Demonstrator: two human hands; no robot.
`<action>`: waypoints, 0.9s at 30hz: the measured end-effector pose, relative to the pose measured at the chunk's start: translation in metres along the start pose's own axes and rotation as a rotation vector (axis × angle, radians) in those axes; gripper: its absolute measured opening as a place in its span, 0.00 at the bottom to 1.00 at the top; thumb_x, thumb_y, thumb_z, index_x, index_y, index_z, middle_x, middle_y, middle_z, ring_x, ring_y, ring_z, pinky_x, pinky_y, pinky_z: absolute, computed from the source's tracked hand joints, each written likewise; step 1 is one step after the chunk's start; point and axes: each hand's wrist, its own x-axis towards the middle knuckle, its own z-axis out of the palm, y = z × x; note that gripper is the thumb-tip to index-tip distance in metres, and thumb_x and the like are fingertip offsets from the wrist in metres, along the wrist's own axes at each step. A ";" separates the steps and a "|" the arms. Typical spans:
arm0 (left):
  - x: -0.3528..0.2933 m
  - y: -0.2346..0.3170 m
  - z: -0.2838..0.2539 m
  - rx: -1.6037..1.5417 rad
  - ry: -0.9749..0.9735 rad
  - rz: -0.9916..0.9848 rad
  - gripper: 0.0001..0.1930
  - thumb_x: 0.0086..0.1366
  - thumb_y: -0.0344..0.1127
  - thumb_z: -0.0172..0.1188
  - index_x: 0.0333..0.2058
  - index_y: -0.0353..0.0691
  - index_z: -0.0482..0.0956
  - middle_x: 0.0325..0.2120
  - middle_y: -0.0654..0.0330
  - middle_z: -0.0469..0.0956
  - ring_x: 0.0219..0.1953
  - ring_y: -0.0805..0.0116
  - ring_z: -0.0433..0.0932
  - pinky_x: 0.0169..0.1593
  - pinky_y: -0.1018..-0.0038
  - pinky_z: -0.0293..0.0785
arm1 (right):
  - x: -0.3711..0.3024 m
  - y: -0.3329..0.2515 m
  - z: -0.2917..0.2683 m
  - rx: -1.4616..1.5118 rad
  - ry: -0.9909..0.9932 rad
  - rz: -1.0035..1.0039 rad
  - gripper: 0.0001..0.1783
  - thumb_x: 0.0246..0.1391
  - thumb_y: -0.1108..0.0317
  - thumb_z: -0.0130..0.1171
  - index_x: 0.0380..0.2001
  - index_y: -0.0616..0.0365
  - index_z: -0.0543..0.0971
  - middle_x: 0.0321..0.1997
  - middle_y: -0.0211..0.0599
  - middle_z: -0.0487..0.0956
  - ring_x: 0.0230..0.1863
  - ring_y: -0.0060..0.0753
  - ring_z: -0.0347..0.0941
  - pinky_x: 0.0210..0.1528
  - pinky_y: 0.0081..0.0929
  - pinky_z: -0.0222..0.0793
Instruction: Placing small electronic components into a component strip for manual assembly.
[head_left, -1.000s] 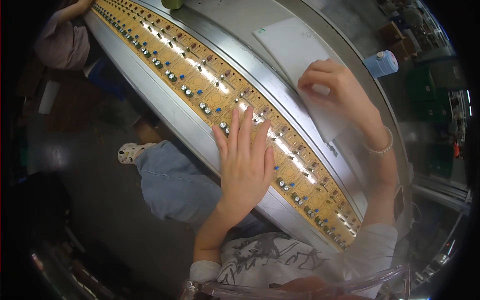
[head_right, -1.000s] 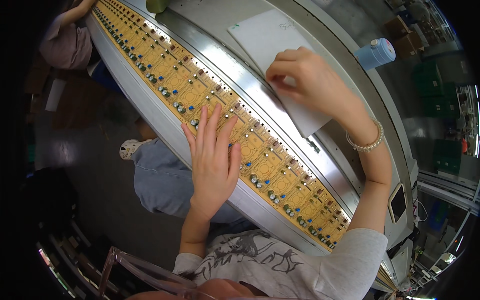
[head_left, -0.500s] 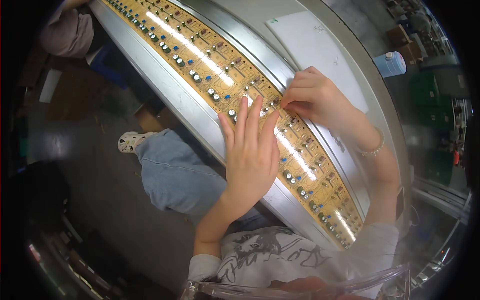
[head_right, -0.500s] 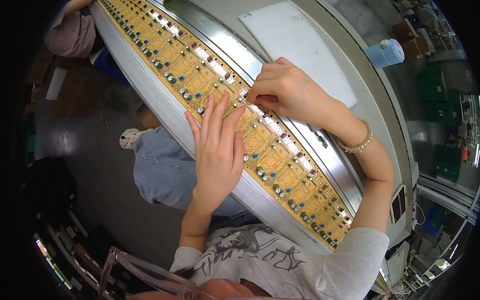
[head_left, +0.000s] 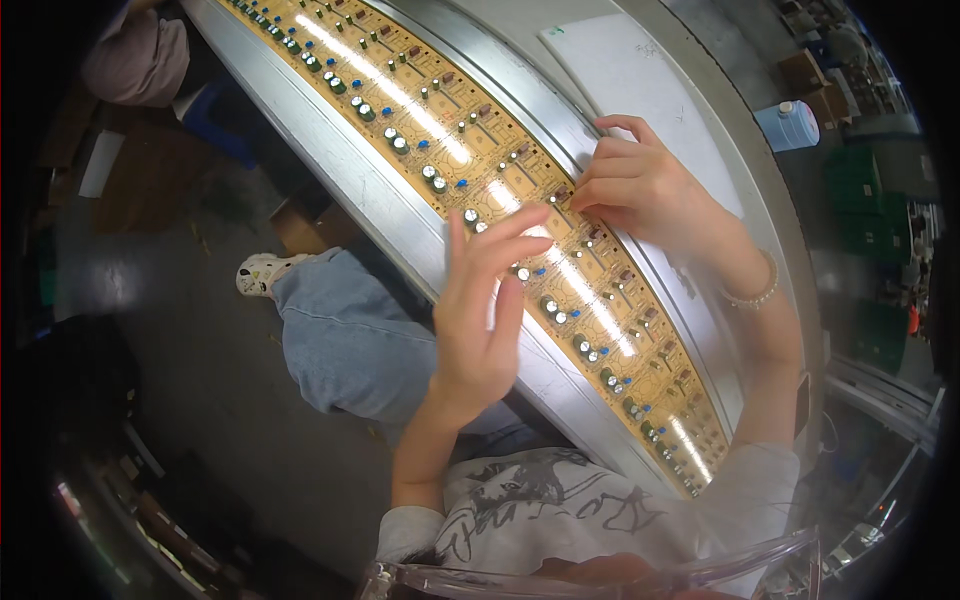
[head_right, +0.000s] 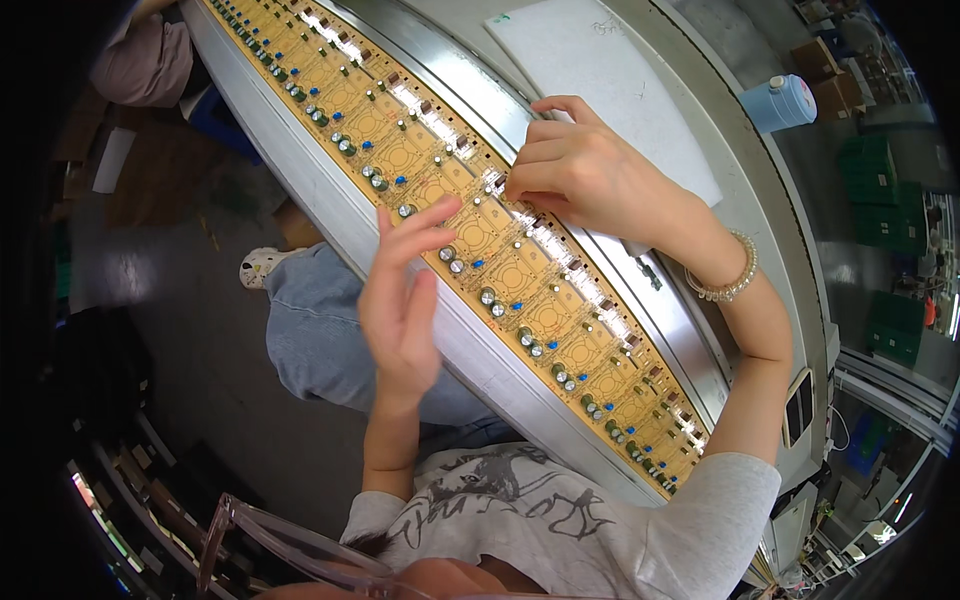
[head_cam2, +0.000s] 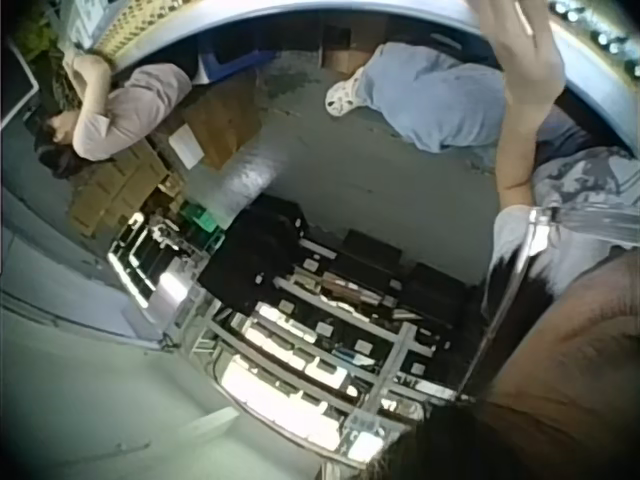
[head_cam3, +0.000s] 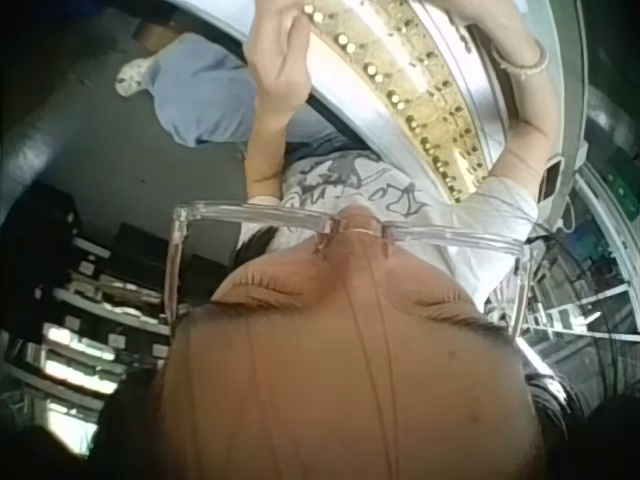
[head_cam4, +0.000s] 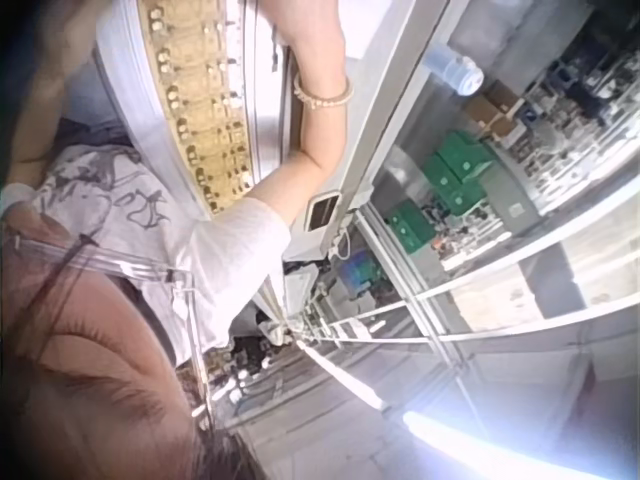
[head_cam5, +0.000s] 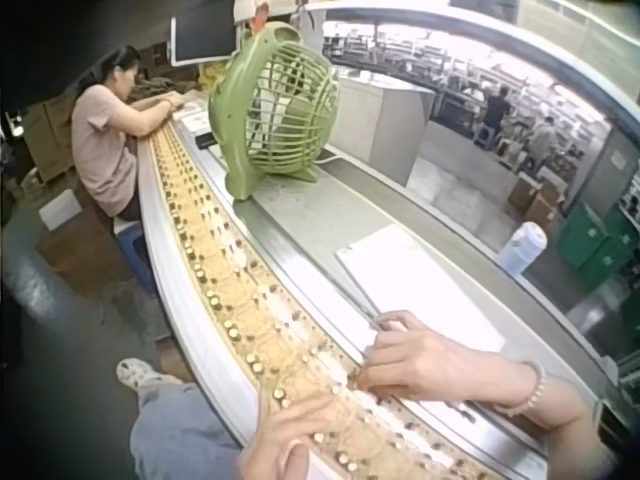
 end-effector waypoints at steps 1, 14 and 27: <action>0.001 0.002 -0.007 -0.230 0.005 0.003 0.17 0.57 0.25 0.46 0.46 0.39 0.73 0.50 0.44 0.75 0.55 0.53 0.71 0.69 0.45 0.37 | 0.002 -0.002 -0.001 0.006 -0.004 -0.006 0.08 0.37 0.77 0.69 0.22 0.55 0.79 0.24 0.24 0.76 0.32 0.27 0.69 0.64 0.38 0.57; 0.046 0.089 -0.062 -0.673 -0.491 0.252 0.30 0.75 0.52 0.25 0.26 0.56 0.78 0.45 0.63 0.77 0.48 0.58 0.74 0.64 0.28 0.37 | 0.000 -0.010 0.002 -0.112 -0.033 -0.039 0.07 0.36 0.76 0.68 0.22 0.55 0.80 0.25 0.25 0.76 0.32 0.27 0.69 0.64 0.42 0.59; 0.034 0.093 -0.014 -0.730 -0.387 0.279 0.28 0.72 0.59 0.25 0.36 0.56 0.76 0.51 0.60 0.73 0.53 0.55 0.71 0.62 0.25 0.30 | -0.019 0.023 -0.054 -0.270 0.085 0.139 0.06 0.42 0.77 0.67 0.27 0.56 0.83 0.28 0.30 0.78 0.32 0.27 0.70 0.59 0.33 0.62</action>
